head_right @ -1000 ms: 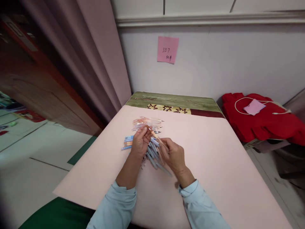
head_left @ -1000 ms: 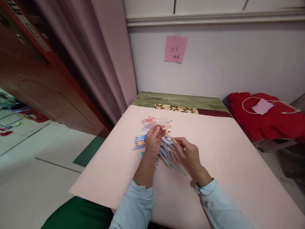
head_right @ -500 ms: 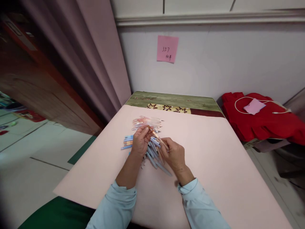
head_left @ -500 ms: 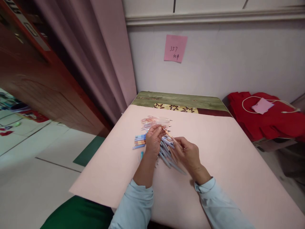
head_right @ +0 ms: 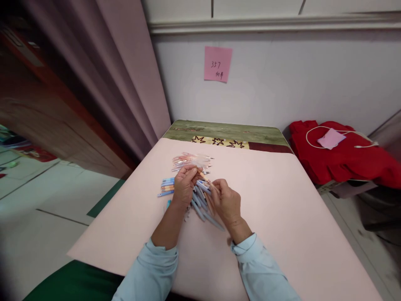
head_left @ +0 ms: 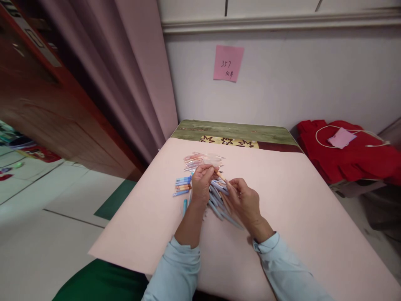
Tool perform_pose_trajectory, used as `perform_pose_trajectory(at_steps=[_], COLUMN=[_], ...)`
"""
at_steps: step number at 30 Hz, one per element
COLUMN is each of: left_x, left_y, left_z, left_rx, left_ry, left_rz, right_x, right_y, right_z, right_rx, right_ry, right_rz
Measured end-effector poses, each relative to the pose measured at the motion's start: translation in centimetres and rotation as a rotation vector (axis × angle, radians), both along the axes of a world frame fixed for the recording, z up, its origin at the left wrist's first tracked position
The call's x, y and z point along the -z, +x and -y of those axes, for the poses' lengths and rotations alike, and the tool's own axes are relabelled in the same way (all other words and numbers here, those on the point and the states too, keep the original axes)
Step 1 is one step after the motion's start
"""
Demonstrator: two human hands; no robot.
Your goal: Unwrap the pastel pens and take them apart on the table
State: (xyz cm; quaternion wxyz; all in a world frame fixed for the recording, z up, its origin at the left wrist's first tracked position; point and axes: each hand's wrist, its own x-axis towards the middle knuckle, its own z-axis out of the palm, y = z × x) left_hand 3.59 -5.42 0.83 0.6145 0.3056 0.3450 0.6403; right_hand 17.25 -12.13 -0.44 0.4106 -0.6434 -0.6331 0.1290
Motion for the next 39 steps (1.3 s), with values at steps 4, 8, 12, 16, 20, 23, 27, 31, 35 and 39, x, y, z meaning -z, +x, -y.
perform_pose_trajectory(at_steps=[4, 8, 12, 16, 20, 23, 27, 31, 35, 39], left_x=[0.0, 0.1, 0.1, 0.1, 0.0, -0.2, -0.6, -0.8, -0.9, -0.8], left_y=[0.1, 0.1, 0.1, 0.0, -0.3, -0.4, -0.5, -0.5, -0.5, -0.6], left_z=[0.2, 0.2, 0.0, -0.1, -0.2, -0.2, -0.4, -0.4, -0.5, -0.6], left_rx=[-0.001, 0.007, 0.005, -0.065, -0.098, -0.090, -0.093, -0.114, -0.127, -0.145], left_ry=[0.023, 0.038, 0.041, 0.026, 0.045, 0.054, 0.063, 0.055, 0.038, 0.027], left_rz=[-0.004, -0.010, -0.002, -0.009, -0.069, -0.122, -0.157, -0.164, -0.165, -0.174], right_x=[-0.3, -0.1, 0.3, -0.1, -0.9, -1.2, -1.0, -1.1, -1.2, -1.6], right_y=[0.0, 0.2, 0.2, 0.1, 1.0, 4.0, 10.4, 15.5, 17.5, 17.7], right_z=[-0.2, -0.5, -0.6, -0.5, -0.6, -0.8, -0.4, 0.5, 0.2, -0.8], right_rx=[0.060, 0.079, 0.064, 0.072, 0.124, 0.237, 0.491, 0.688, 0.746, 0.755], right_ry=[0.122, 0.192, 0.184, 0.193, 0.192, 0.169, 0.038, -0.208, -0.382, -0.467], right_rz=[0.063, 0.091, 0.085, 0.054, -0.068, -0.163, -0.130, 0.071, 0.141, 0.165])
